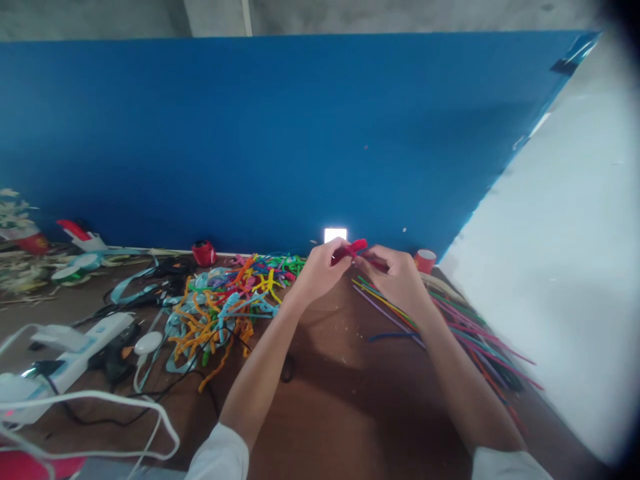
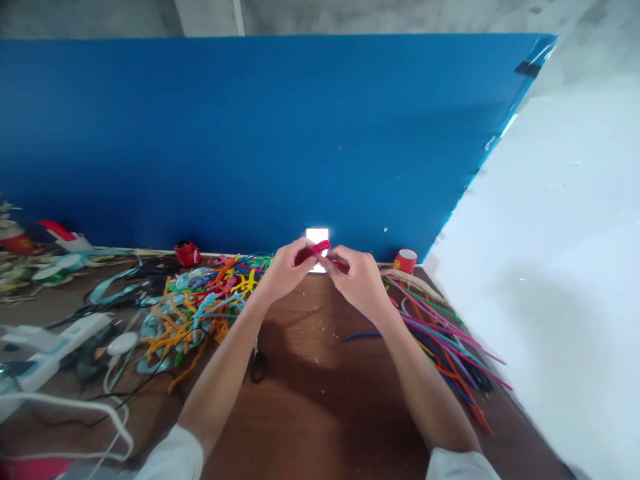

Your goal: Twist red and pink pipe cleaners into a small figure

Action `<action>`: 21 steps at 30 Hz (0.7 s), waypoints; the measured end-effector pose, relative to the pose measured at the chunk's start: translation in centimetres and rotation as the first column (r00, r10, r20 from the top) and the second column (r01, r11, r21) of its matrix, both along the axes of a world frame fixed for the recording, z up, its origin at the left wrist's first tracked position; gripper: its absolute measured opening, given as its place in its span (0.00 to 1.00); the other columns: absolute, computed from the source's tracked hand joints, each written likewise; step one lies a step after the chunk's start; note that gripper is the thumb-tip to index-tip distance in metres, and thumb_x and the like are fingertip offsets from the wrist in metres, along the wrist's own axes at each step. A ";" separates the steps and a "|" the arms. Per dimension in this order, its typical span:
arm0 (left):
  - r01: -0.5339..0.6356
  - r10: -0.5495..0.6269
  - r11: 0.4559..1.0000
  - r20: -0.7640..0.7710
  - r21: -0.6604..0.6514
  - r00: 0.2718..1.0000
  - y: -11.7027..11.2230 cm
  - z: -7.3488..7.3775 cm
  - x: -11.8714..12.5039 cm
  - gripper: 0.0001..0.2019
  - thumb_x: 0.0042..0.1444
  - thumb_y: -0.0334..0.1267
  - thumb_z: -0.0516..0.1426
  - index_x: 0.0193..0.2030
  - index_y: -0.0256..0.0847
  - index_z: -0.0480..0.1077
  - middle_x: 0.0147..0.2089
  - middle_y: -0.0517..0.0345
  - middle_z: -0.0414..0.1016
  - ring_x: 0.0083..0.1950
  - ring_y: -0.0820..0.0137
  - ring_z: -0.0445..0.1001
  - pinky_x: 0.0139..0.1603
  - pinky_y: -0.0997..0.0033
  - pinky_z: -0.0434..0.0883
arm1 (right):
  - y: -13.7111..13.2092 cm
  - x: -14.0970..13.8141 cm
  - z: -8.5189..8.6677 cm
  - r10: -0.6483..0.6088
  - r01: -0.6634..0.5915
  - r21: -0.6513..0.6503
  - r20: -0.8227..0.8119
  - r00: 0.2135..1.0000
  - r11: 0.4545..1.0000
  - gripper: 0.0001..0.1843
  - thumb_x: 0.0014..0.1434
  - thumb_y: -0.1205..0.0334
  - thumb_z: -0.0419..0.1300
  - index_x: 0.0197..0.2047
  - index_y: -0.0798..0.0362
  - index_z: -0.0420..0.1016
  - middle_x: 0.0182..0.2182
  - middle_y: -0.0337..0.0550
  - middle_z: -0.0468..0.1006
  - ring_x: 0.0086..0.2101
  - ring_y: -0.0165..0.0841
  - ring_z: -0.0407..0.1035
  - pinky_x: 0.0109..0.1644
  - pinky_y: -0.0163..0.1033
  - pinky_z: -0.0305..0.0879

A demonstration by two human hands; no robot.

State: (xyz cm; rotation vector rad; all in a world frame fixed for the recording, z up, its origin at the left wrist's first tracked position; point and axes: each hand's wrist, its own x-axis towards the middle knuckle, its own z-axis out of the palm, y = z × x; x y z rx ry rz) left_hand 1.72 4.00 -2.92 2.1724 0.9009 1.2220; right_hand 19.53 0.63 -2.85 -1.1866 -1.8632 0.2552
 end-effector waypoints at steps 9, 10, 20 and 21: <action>-0.202 0.232 0.960 -0.148 0.192 0.961 1.1 -1.5 -0.6 0.09 0.57 0.26 0.51 0.42 0.40 0.66 0.37 0.54 0.71 0.34 0.69 0.65 0.34 0.70 0.56 | -1.7 -0.3 1.0 0.035 -0.037 -0.023 -0.067 0.997 0.999 0.13 0.65 0.52 0.56 0.35 0.52 0.74 0.20 0.35 0.69 0.21 0.26 0.57 0.25 0.35 0.50; -0.196 0.218 0.967 -0.130 0.162 0.967 1.2 -1.4 -0.8 0.09 0.58 0.26 0.50 0.43 0.40 0.66 0.36 0.55 0.71 0.33 0.70 0.64 0.34 0.70 0.56 | -1.8 -0.2 1.1 0.027 -0.029 -0.018 -0.089 0.996 0.999 0.13 0.65 0.52 0.56 0.35 0.52 0.73 0.19 0.34 0.67 0.20 0.26 0.56 0.25 0.35 0.49; 0.038 0.017 0.928 0.145 -0.370 0.989 1.4 -1.4 -0.9 0.13 0.58 0.32 0.54 0.50 0.41 0.61 0.45 0.53 0.74 0.38 0.72 0.70 0.37 0.71 0.66 | -0.3 0.5 0.6 0.109 -0.131 -0.100 -0.203 0.973 0.986 0.13 0.67 0.56 0.50 0.48 0.52 0.69 0.23 0.38 0.73 0.25 0.30 0.67 0.30 0.37 0.60; 0.050 0.018 0.917 0.165 -0.396 0.986 1.4 -1.5 -0.9 0.11 0.60 0.33 0.53 0.48 0.40 0.60 0.46 0.52 0.74 0.37 0.73 0.71 0.36 0.72 0.66 | -0.2 0.5 0.5 0.118 -0.141 -0.093 -0.218 0.969 0.986 0.11 0.67 0.58 0.50 0.46 0.52 0.69 0.27 0.40 0.75 0.27 0.30 0.68 0.31 0.37 0.60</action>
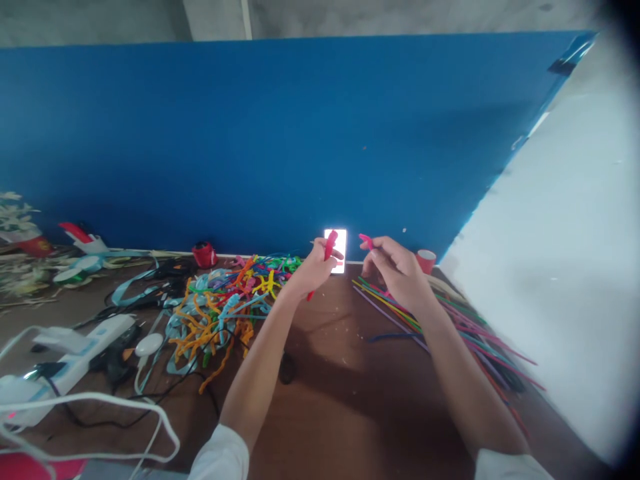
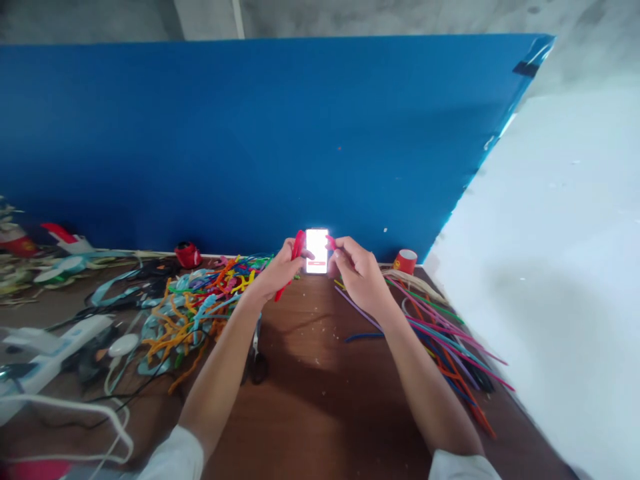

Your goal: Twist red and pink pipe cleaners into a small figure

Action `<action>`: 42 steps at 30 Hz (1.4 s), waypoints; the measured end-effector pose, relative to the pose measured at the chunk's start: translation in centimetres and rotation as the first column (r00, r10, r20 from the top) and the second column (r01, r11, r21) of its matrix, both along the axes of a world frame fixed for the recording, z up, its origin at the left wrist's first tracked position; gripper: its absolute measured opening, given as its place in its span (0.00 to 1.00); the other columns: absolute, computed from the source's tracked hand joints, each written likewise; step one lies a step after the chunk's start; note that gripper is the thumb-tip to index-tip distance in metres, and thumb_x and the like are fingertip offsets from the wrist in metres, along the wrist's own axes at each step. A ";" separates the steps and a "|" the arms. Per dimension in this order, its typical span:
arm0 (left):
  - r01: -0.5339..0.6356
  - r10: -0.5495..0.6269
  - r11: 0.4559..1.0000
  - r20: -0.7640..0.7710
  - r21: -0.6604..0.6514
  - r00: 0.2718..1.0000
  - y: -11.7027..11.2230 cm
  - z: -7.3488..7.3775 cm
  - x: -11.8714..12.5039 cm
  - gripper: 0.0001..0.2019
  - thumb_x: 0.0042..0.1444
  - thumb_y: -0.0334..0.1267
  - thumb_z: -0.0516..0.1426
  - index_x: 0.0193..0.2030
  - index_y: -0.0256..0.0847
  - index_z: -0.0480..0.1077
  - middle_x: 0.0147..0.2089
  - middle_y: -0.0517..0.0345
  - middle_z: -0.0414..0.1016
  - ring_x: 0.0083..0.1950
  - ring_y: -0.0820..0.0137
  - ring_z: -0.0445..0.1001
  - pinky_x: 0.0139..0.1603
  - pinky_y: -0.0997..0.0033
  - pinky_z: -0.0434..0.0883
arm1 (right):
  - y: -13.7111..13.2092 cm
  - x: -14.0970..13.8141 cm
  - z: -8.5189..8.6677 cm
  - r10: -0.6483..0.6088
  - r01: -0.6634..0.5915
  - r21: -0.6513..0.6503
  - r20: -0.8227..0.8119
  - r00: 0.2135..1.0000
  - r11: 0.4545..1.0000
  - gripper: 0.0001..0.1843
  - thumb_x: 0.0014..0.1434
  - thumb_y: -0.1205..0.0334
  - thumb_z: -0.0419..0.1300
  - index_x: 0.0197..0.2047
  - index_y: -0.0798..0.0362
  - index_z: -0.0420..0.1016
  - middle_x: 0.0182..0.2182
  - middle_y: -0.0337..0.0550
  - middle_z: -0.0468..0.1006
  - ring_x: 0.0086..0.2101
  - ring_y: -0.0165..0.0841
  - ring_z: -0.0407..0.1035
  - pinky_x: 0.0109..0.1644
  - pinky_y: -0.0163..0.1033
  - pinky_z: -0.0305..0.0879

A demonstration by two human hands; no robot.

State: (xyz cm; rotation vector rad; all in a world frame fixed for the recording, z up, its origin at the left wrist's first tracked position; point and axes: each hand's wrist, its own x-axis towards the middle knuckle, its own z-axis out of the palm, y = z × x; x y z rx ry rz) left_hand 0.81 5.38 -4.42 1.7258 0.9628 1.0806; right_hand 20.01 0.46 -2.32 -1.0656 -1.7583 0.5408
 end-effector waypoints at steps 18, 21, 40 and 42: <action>0.077 -0.077 0.997 -0.032 0.004 0.996 -0.3 0.8 0.2 0.13 0.64 0.41 0.47 0.32 0.40 0.66 0.25 0.61 0.65 0.25 0.74 0.62 0.25 0.74 0.59 | -0.4 -0.4 0.3 0.097 -0.109 -0.073 -0.161 0.982 0.991 0.12 0.66 0.55 0.54 0.43 0.52 0.74 0.26 0.39 0.73 0.22 0.26 0.64 0.27 0.36 0.59; 0.068 -0.068 0.998 -0.044 0.011 0.997 -0.8 1.4 0.1 0.10 0.63 0.38 0.48 0.32 0.39 0.65 0.26 0.61 0.65 0.25 0.75 0.61 0.25 0.74 0.58 | -0.4 -0.7 0.0 0.153 -0.178 -0.110 -0.204 0.967 0.978 0.07 0.64 0.62 0.53 0.42 0.50 0.70 0.30 0.39 0.75 0.23 0.27 0.67 0.26 0.35 0.61; 0.133 -0.132 0.990 0.042 -0.043 0.990 -2.5 2.2 1.1 0.16 0.62 0.52 0.54 0.37 0.39 0.65 0.25 0.65 0.56 0.25 0.77 0.51 0.26 0.74 0.52 | -0.3 -1.0 0.1 0.011 -0.011 0.037 -0.001 1.000 0.999 0.11 0.67 0.55 0.53 0.38 0.51 0.70 0.27 0.36 0.69 0.28 0.28 0.63 0.33 0.36 0.59; 0.176 -0.173 0.983 0.066 -0.057 0.983 -2.7 2.3 1.2 0.19 0.61 0.54 0.55 0.35 0.38 0.67 0.24 0.66 0.55 0.24 0.78 0.50 0.26 0.74 0.51 | -0.3 -0.9 0.0 0.006 -0.003 0.044 -0.070 0.998 0.999 0.07 0.67 0.58 0.52 0.42 0.50 0.69 0.30 0.38 0.72 0.30 0.29 0.67 0.34 0.36 0.61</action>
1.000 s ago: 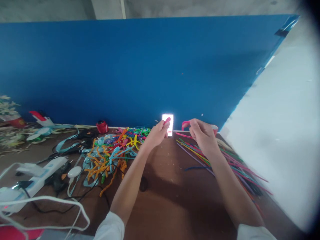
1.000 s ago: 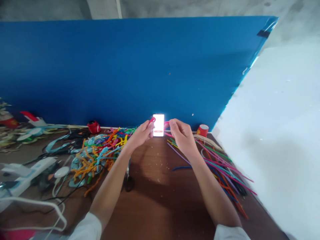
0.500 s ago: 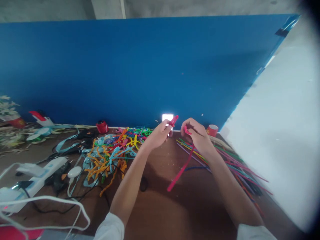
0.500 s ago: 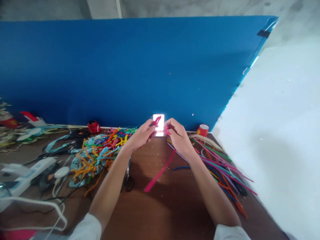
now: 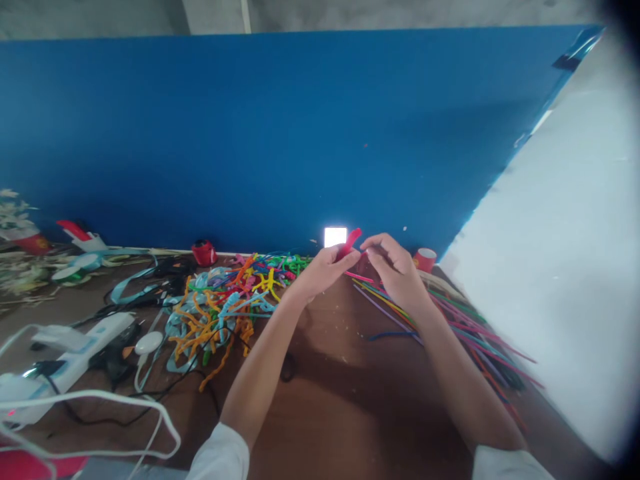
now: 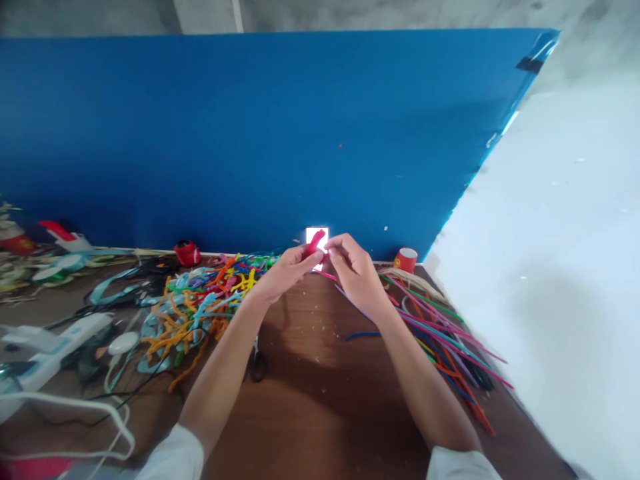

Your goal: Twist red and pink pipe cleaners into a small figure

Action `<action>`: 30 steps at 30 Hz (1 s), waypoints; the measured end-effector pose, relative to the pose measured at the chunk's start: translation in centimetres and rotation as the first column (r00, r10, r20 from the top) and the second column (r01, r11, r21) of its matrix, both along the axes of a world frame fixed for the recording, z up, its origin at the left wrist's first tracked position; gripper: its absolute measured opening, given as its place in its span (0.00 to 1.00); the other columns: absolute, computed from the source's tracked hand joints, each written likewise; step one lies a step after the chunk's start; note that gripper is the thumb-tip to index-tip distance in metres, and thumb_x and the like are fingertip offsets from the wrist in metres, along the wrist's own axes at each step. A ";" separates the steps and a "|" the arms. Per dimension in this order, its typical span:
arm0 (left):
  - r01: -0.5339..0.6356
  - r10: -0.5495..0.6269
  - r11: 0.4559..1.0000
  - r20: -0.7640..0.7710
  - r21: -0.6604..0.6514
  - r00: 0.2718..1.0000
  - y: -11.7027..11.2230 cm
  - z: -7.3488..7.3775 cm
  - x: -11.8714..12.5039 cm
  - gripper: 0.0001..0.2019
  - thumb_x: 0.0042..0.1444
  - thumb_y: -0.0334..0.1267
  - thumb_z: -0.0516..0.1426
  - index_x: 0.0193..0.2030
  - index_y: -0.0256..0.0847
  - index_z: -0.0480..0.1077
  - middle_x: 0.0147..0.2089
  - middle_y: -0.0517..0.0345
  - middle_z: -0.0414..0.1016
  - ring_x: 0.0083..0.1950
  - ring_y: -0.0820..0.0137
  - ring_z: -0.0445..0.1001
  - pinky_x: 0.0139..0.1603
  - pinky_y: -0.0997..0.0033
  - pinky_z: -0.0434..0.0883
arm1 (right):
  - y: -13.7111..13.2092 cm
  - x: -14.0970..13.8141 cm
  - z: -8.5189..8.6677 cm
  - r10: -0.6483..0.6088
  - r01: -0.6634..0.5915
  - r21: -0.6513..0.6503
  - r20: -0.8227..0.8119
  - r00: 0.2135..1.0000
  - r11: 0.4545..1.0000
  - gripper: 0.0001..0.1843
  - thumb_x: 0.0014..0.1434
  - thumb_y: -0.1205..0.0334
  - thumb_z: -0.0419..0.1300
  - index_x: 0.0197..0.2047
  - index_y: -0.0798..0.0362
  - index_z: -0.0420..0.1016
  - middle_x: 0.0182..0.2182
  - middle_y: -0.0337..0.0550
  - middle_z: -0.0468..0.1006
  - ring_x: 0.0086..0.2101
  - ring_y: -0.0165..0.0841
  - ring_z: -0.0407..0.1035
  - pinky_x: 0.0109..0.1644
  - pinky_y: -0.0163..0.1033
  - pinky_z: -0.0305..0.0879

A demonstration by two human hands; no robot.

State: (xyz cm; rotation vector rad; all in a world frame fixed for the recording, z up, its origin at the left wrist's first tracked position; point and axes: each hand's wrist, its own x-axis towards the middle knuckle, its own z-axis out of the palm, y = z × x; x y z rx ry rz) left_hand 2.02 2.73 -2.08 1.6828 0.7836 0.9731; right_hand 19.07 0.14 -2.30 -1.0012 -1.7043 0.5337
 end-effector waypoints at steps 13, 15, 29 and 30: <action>0.137 -0.127 0.987 0.115 -0.081 0.985 1.4 -1.2 -0.4 0.22 0.55 0.57 0.60 0.34 0.35 0.73 0.29 0.59 0.69 0.30 0.76 0.64 0.31 0.75 0.58 | -0.5 0.4 -0.1 0.212 -0.211 -0.024 0.080 0.974 0.977 0.02 0.66 0.65 0.51 0.42 0.49 0.63 0.31 0.37 0.71 0.31 0.28 0.65 0.35 0.36 0.59; 0.143 -0.132 0.985 0.113 -0.097 0.985 1.4 -1.1 -0.5 0.22 0.54 0.56 0.61 0.37 0.35 0.74 0.31 0.56 0.72 0.32 0.75 0.66 0.33 0.75 0.60 | -0.5 0.4 -0.1 0.205 -0.205 -0.012 0.135 0.969 0.979 0.02 0.66 0.65 0.51 0.42 0.49 0.63 0.31 0.37 0.70 0.32 0.28 0.65 0.36 0.36 0.59; 0.060 -0.058 0.984 0.015 -0.170 0.998 0.8 -0.3 -1.4 0.15 0.54 0.49 0.60 0.31 0.39 0.65 0.25 0.66 0.57 0.22 0.80 0.50 0.22 0.76 0.46 | -0.5 0.4 1.0 0.086 -0.087 -0.017 0.444 0.892 0.996 0.09 0.66 0.61 0.52 0.38 0.51 0.73 0.27 0.38 0.76 0.28 0.30 0.66 0.36 0.36 0.59; 0.042 -0.042 0.990 0.000 -0.133 0.999 0.9 -0.4 -1.4 0.14 0.55 0.48 0.60 0.31 0.39 0.65 0.25 0.66 0.58 0.23 0.80 0.51 0.23 0.75 0.48 | -0.5 0.4 1.0 0.070 -0.071 -0.016 0.464 0.883 0.997 0.11 0.66 0.61 0.52 0.36 0.51 0.74 0.25 0.38 0.76 0.26 0.30 0.65 0.35 0.36 0.58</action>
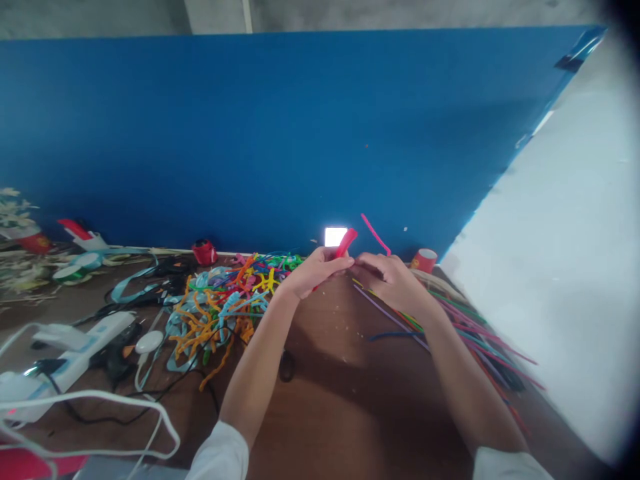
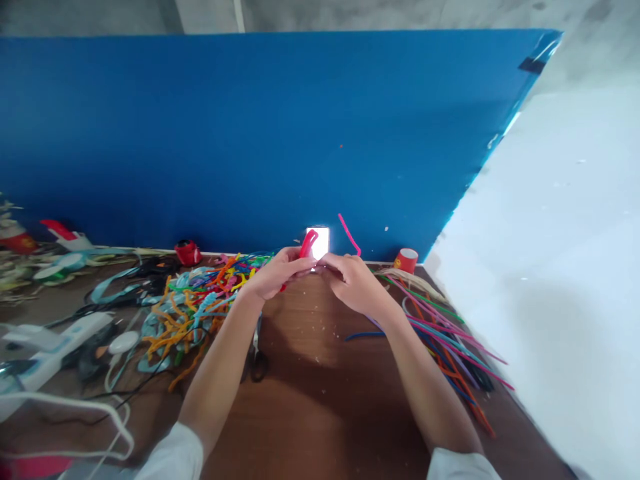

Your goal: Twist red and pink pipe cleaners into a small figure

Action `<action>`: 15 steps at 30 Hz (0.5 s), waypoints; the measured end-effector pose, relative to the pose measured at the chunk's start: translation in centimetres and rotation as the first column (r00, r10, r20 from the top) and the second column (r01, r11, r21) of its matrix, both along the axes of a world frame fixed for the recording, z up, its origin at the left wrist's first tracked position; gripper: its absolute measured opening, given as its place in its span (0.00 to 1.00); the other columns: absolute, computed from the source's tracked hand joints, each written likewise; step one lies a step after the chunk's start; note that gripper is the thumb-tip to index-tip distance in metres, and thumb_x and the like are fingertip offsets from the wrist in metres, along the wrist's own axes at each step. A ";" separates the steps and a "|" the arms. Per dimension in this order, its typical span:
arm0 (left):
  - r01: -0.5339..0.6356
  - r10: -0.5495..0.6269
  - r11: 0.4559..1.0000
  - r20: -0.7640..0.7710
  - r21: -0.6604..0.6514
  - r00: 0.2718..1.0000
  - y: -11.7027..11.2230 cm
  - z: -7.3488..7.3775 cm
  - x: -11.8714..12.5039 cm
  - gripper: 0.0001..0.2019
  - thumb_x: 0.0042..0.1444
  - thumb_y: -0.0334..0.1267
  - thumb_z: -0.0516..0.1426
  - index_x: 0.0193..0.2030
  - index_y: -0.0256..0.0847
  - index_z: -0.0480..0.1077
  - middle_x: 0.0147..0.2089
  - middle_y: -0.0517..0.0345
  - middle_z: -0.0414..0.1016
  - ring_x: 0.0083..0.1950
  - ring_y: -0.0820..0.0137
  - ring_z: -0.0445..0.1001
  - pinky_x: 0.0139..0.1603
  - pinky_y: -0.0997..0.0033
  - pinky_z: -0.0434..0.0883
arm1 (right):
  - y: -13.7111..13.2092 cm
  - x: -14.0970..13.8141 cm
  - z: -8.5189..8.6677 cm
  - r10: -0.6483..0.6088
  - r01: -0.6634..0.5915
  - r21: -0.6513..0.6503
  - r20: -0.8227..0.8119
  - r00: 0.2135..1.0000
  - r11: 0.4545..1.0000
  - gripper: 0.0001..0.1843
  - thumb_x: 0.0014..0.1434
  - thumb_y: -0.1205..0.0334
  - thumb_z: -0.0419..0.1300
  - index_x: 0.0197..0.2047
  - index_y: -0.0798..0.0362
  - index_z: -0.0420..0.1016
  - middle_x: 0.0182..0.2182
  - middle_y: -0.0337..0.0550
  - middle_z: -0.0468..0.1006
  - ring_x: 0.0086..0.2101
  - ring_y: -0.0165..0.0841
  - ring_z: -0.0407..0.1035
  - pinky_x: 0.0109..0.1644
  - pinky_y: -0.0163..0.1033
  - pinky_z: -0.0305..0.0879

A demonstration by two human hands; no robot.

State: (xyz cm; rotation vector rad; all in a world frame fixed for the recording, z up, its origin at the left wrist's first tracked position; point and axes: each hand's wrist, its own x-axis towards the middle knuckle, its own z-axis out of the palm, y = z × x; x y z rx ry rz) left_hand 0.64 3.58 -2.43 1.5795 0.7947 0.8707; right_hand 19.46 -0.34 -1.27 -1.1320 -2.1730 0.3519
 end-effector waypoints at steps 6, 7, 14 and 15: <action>-0.139 0.210 0.907 -0.141 0.397 0.967 -0.4 0.5 0.2 0.15 0.57 0.47 0.57 0.27 0.38 0.66 0.23 0.64 0.63 0.26 0.76 0.59 0.29 0.73 0.53 | 1.0 0.3 -0.7 -0.117 0.116 0.018 0.042 0.992 0.993 0.18 0.67 0.53 0.51 0.37 0.53 0.78 0.26 0.42 0.78 0.27 0.33 0.67 0.34 0.37 0.57; -0.167 0.266 0.873 -0.162 0.458 0.950 -0.4 0.6 0.1 0.15 0.58 0.47 0.57 0.26 0.38 0.65 0.23 0.64 0.62 0.26 0.76 0.58 0.29 0.72 0.53 | 1.1 0.3 -0.9 -0.139 0.138 0.025 0.052 0.989 0.990 0.19 0.68 0.52 0.49 0.36 0.53 0.78 0.26 0.43 0.77 0.27 0.34 0.67 0.34 0.37 0.56; -0.371 0.567 0.658 -0.108 0.655 0.817 -0.2 0.4 0.0 0.18 0.61 0.48 0.54 0.25 0.41 0.59 0.22 0.65 0.56 0.25 0.75 0.52 0.30 0.70 0.49 | 1.6 0.3 -1.2 -0.237 0.233 0.061 0.069 0.969 0.971 0.24 0.68 0.46 0.47 0.31 0.52 0.75 0.22 0.43 0.73 0.24 0.34 0.62 0.30 0.38 0.52; -0.377 0.583 0.648 -0.112 0.662 0.805 -0.1 0.3 0.0 0.17 0.61 0.47 0.54 0.25 0.41 0.59 0.22 0.65 0.56 0.25 0.74 0.52 0.30 0.70 0.49 | 1.7 0.4 -1.2 -0.248 0.243 0.064 0.078 0.966 0.968 0.25 0.68 0.46 0.48 0.30 0.52 0.76 0.22 0.43 0.74 0.24 0.34 0.63 0.31 0.38 0.53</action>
